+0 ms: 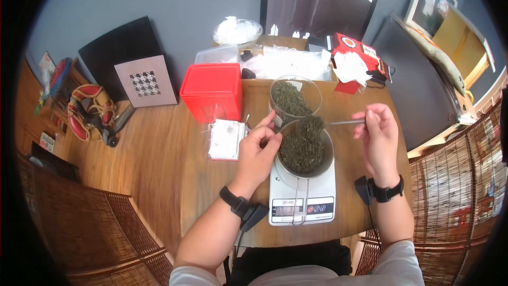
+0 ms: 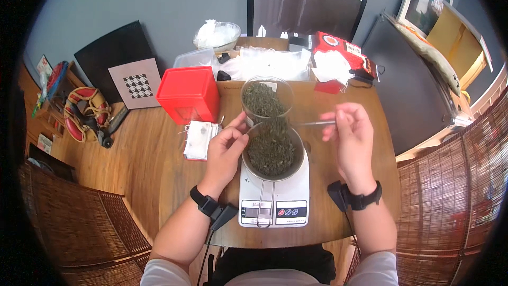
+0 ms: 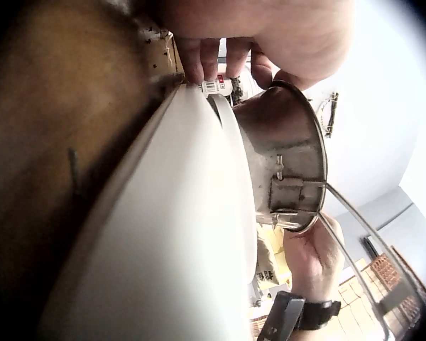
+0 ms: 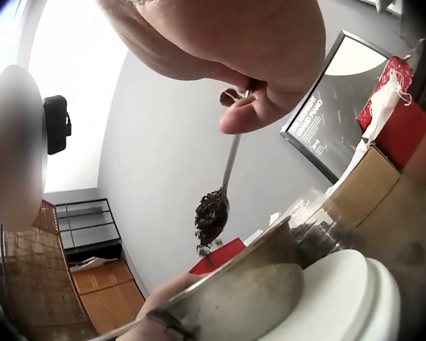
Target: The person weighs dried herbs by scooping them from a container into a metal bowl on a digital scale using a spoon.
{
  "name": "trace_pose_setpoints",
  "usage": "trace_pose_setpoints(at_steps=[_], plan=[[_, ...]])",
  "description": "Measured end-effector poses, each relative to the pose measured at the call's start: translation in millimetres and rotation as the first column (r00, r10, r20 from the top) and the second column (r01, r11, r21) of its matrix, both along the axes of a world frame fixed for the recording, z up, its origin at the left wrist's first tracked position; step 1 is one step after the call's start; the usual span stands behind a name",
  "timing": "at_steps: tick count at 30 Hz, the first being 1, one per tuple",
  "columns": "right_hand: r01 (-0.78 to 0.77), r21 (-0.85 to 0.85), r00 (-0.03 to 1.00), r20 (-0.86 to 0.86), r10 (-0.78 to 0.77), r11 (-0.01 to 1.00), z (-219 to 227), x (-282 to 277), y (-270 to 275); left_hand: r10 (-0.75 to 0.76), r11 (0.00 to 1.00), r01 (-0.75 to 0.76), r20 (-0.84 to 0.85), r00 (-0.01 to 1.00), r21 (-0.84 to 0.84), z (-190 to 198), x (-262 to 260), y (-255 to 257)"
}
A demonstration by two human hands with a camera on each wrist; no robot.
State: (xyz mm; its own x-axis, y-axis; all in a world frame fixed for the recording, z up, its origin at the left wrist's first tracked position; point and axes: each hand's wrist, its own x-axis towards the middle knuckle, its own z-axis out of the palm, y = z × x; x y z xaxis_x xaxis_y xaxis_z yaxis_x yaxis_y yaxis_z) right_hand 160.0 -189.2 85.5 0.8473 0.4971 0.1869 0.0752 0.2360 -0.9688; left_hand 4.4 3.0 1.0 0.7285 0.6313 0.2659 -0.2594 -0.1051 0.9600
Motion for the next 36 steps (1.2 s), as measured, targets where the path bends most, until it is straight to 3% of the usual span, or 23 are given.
trace_pose_setpoints(at_steps=[5,6,8,9,11,12,14,15,19,22,24,28,31,32,34,35,36], plan=[[-0.013,-0.017,0.949,0.316,0.018,1.0,-6,-21,-17,0.003,1.0,-0.003,0.012,1.0,0.013,-2,1,1],[-0.013,-0.018,0.949,0.315,0.018,1.0,-5,-25,-18,0.003,1.0,-0.003,0.011,1.0,0.012,-2,1,0],[0.05,-0.079,0.842,0.539,0.0,0.996,-1,-32,-20,0.004,1.0,-0.004,0.009,1.0,-0.001,-2,1,0],[0.051,-0.08,0.843,0.538,0.0,0.996,1,-35,-22,0.003,1.0,-0.003,0.008,1.0,-0.002,-2,1,0],[0.079,-0.218,0.615,0.778,0.124,0.973,6,-39,-24,0.005,1.0,-0.005,0.016,1.0,-0.005,-1,1,0],[0.079,-0.218,0.616,0.778,0.124,0.973,9,-42,-26,0.005,1.0,-0.005,0.016,1.0,-0.005,-2,1,0],[0.066,-0.244,0.439,0.878,0.191,0.967,14,-49,-29,0.009,1.0,-0.009,0.024,1.0,0.009,-3,1,0],[0.054,-0.233,0.409,0.892,0.191,0.971,17,-53,-31,0.01,1.0,-0.01,0.023,1.0,0.009,-2,1,0],[-0.042,-0.267,0.429,0.865,0.258,0.963,20,-61,-32,0.009,1.0,-0.009,0.008,1.0,-0.002,-1,0,0],[0.068,-0.279,0.419,0.879,0.227,0.958,20,-59,-30,0.007,1.0,-0.007,0.011,1.0,-0.005,0,0,-1],[0.05,-0.227,0.535,0.829,0.165,0.973,20,-58,-30,0.01,1.0,-0.01,0.014,1.0,-0.008,0,0,0],[0.042,-0.338,0.469,0.838,0.28,0.94,24,-55,-24,0.002,1.0,-0.001,0.02,1.0,-0.011,-2,1,-1],[0.162,0.042,0.725,0.673,-0.148,0.986,16,-49,-15,0.004,1.0,-0.004,0.022,1.0,-0.007,-2,1,0],[0.161,0.042,0.725,0.673,-0.148,0.986,15,-42,-7,0.003,1.0,-0.003,0.017,1.0,0.001,-1,1,0],[0.327,-0.139,0.591,0.802,-0.088,0.935,16,-23,11,0.008,1.0,-0.008,0.015,1.0,0.006,-2,1,0],[0.33,-0.134,0.589,0.803,-0.093,0.934,16,-15,21,0.013,1.0,-0.013,0.013,1.0,0.011,-2,1,0],[0.319,-0.212,0.458,0.888,0.045,0.924,17,-6,31,0.011,1.0,-0.011,0.015,1.0,0.016,-2,1,0]])
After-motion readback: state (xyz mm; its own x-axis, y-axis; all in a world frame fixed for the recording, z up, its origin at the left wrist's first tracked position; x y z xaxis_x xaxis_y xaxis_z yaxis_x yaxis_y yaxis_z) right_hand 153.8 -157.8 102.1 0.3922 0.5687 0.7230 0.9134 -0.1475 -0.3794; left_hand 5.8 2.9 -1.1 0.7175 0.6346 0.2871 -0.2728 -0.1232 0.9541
